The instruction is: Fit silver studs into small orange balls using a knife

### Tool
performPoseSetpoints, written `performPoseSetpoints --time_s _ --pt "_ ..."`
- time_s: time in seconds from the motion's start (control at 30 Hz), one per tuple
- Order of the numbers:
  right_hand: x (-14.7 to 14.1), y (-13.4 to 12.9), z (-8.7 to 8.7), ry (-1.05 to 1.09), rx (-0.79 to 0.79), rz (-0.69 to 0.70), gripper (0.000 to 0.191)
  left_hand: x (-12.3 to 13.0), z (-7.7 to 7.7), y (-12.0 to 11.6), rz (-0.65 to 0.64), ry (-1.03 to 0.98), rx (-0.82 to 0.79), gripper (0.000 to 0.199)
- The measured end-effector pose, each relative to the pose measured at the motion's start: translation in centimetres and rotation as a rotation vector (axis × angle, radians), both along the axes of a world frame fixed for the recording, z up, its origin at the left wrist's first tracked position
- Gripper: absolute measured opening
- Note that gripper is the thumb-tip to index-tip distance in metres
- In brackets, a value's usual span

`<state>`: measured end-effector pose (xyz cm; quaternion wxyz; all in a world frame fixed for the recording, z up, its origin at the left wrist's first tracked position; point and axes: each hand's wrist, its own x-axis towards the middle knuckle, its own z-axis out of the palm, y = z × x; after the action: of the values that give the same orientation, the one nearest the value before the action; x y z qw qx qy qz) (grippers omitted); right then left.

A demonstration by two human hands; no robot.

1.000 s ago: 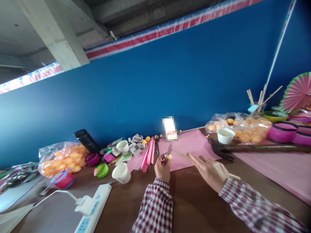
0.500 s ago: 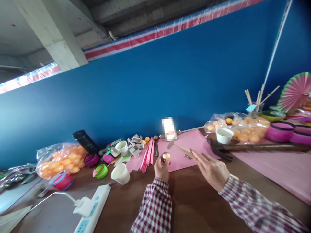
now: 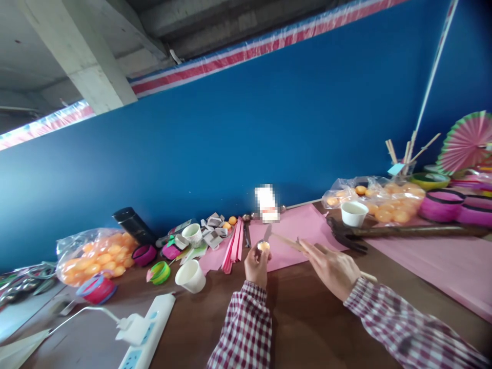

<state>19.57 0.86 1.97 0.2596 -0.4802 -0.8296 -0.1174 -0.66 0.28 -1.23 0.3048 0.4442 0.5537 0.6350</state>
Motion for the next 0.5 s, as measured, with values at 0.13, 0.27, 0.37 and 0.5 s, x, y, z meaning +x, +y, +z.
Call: performPoseSetpoints --time_s 0.13,0.27,0.37,0.5 --pt "1.1 1.4 0.1 0.038 0.010 -0.093 0.042 0.1 -0.4 0.2 0.028 -0.073 -0.002 0.043" --pt "2.1 3.6 -1.0 -0.115 -0.094 -0.232 0.046 0.3 -0.6 0.3 -0.001 -0.131 -0.011 0.045" --pt "2.3 4.6 -1.9 -0.189 -0.148 -0.297 0.042 0.6 -0.6 0.0 -0.020 -0.111 0.007 0.046" --pt "1.8 4.9 -2.2 -0.199 -0.161 -0.313 0.038 1.2 -0.6 -0.3 -0.069 -0.061 0.024 0.047"
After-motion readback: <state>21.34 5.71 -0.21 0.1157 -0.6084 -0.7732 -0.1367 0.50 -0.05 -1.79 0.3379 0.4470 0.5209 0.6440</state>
